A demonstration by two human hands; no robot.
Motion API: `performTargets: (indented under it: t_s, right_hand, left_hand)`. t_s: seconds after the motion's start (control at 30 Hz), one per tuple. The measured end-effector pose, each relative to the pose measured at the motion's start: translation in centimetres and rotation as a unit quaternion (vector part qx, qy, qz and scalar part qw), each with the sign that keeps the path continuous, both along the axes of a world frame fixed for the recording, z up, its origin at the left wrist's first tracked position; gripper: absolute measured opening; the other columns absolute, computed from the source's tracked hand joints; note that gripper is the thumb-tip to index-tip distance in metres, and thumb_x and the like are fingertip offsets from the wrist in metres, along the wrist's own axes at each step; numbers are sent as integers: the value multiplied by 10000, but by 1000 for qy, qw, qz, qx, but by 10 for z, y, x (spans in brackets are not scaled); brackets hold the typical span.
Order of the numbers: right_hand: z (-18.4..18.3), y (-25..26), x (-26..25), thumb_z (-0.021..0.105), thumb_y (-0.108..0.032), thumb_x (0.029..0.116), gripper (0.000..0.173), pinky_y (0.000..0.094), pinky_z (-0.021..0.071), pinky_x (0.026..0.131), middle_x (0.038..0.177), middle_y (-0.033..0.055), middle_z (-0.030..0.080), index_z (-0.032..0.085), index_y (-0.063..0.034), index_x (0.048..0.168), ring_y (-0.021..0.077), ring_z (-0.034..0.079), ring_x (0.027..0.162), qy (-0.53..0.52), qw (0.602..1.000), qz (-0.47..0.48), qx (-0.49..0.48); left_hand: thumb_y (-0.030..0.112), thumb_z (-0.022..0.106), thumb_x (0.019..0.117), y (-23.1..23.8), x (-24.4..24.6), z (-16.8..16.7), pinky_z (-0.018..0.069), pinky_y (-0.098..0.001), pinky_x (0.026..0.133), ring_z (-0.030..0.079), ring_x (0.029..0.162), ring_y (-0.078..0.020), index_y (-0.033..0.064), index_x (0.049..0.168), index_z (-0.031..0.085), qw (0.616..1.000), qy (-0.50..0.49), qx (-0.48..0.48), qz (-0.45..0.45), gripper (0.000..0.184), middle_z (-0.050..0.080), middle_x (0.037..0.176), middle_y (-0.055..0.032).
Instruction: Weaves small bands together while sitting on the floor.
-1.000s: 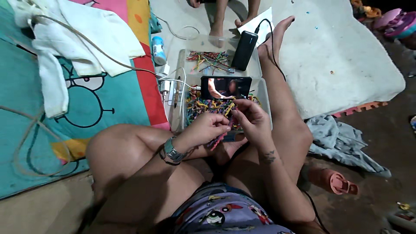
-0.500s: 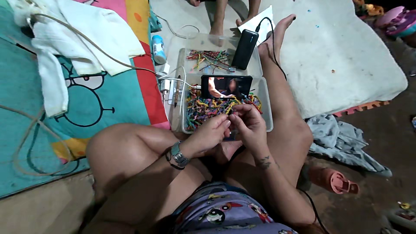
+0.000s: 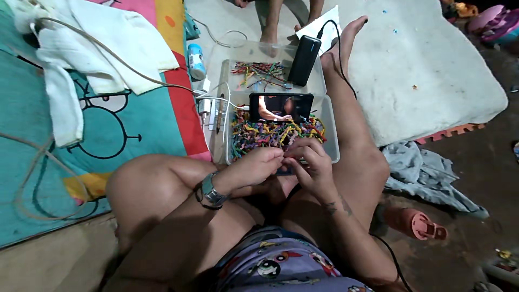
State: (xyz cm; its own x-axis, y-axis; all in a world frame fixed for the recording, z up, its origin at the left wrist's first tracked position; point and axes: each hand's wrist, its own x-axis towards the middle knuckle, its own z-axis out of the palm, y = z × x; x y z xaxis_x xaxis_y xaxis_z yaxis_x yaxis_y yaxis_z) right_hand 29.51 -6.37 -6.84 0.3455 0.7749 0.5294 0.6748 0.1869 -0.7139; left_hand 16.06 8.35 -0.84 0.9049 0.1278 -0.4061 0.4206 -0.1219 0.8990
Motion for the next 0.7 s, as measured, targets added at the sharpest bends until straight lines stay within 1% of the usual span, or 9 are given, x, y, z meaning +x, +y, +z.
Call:
performTargets:
  t_s: [0.13, 0.2, 0.27, 0.33, 0.4, 0.47, 0.5, 0.63, 0.7]
  right_hand:
    - [8, -4, -5, 530, -199, 1043, 251, 185, 509, 701, 798, 12, 619, 648, -12, 925, 17, 585, 723, 133, 987, 1, -94]
    - [22, -4, -7, 448, -164, 1051, 221, 158, 423, 556, 660, -78, 506, 572, -93, 883, -19, 472, 558, 339, 927, 12, -160]
    - [33, -4, -5, 418, -167, 1060, 226, 162, 371, 488, 604, -100, 468, 538, -145, 869, -13, 416, 492, 451, 874, 41, -176]
    - [33, -7, -4, 517, -158, 1040, 98, 162, 461, 570, 709, -75, 556, 578, -106, 983, -17, 517, 587, 332, 933, 25, -138]
    - [24, -10, -1, 601, -191, 1022, 242, 191, 553, 766, 909, 14, 640, 556, -12, 1179, 15, 624, 802, 113, 991, 22, -76]
    - [19, -11, 2, 635, -205, 1009, 248, 266, 546, 915, 1020, 86, 690, 609, -17, 1169, 115, 665, 968, -59, 997, 19, -36]
    - [17, -12, 4, 650, -196, 1003, 195, 285, 541, 926, 1014, 92, 703, 664, -46, 1126, 153, 670, 989, -112, 993, 12, -15]
    - [11, -18, 7, 632, -179, 1014, 125, 291, 523, 870, 955, 88, 691, 722, -93, 1015, 183, 645, 946, -150, 989, -3, -12]
    - [17, -21, 3, 576, -175, 1026, 180, 229, 522, 830, 913, 57, 668, 692, -48, 975, 107, 631, 892, -32, 994, 31, -101]
  left_hand:
    - [184, 493, 1064, -12, -3, -14, 477, -269, 631, 559, 670, -87, 43, 931, 693, 958, -138, 252, 2, 278, 605, 750, -22]
    - [164, 514, 1039, -23, -1, -21, 568, -374, 647, 678, 717, -205, 33, 917, 702, 897, -221, 381, 27, 259, 670, 788, -85]
    - [168, 501, 1041, -29, 0, -21, 554, -386, 601, 671, 682, -223, 41, 927, 686, 875, -243, 417, 46, 251, 654, 759, -82]
    - [176, 482, 1050, -28, -1, -15, 513, -368, 543, 606, 598, -193, 49, 952, 658, 897, -220, 377, 62, 238, 591, 684, -56]
    - [190, 476, 1060, -22, -3, -11, 460, -285, 533, 529, 567, -106, 67, 965, 650, 934, -184, 297, 69, 233, 550, 658, -7]
    - [177, 504, 1054, -14, -4, -8, 440, -199, 583, 514, 615, -19, 66, 929, 648, 962, -165, 206, 65, 221, 564, 701, 24]
    - [156, 518, 1042, -11, -4, -8, 455, -173, 633, 538, 672, 5, 55, 917, 662, 970, -163, 172, 58, 216, 595, 750, 21]
    - [128, 552, 1005, -9, -4, -14, 469, -162, 715, 577, 786, -24, 19, 894, 700, 961, -200, 188, 20, 215, 634, 841, -34]
    - [118, 562, 994, -10, -3, -19, 507, -212, 696, 603, 769, -90, 24, 902, 717, 933, -241, 266, -7, 204, 645, 848, -63]
